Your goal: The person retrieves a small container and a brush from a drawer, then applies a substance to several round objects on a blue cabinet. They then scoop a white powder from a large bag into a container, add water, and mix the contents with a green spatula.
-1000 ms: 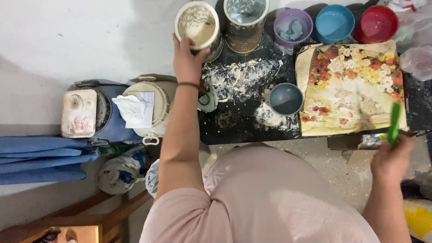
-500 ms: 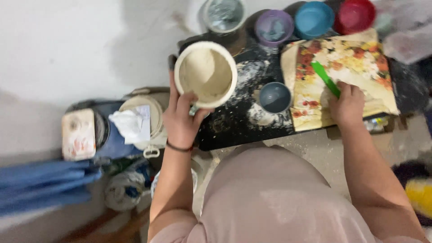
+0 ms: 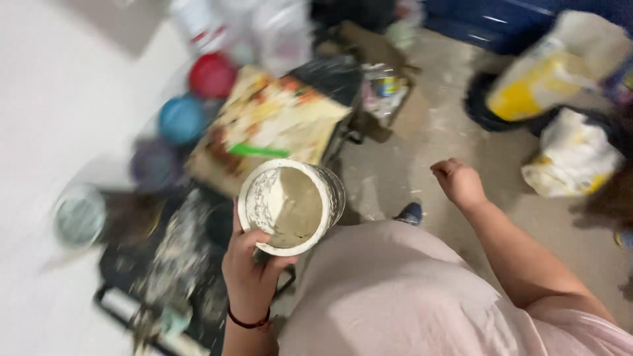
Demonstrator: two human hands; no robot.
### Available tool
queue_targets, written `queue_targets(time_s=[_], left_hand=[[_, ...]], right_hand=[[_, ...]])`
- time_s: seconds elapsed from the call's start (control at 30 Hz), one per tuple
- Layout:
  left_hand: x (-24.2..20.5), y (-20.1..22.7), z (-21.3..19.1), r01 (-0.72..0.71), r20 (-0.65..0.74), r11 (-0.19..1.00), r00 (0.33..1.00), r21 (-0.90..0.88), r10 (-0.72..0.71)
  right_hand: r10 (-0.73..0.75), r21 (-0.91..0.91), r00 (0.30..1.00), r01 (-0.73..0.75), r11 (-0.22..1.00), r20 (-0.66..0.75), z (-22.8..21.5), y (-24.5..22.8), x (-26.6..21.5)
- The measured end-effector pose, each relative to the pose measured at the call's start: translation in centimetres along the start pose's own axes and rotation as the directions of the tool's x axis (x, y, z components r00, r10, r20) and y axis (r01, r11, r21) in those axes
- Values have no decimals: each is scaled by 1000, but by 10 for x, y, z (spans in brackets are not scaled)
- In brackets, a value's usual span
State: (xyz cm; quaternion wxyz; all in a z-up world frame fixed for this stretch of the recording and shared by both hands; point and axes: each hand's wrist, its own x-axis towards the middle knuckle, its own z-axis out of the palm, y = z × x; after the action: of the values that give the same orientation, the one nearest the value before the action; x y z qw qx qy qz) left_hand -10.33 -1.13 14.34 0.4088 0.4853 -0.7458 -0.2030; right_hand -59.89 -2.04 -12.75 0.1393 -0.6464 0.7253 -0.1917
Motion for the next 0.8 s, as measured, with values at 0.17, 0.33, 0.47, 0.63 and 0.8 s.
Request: queue_targets(time_s=[0.17,0.33,0.47,0.63,0.8], left_hand=[[59,32,146,184,166,977,966,111,-200],[122,79,275,34,290,981,957,-191,24],[157,98,356,76,396,983,918,-164,-5],[217,120,448,94,530,978,847,-186,19],[297,137,529,24,564,967,816,-253,128]], right_hand=[[563,-178,784,-534,826,260,-44,130,-62],[796,-128,551,-796,591,251,-93,223,-121],[905,-47,360,-924,379,225,-117,263,-140],[883,116,450,-892,437,131,-97,305,-118],[879,88,445,-895,436,172,-104,332,-46]])
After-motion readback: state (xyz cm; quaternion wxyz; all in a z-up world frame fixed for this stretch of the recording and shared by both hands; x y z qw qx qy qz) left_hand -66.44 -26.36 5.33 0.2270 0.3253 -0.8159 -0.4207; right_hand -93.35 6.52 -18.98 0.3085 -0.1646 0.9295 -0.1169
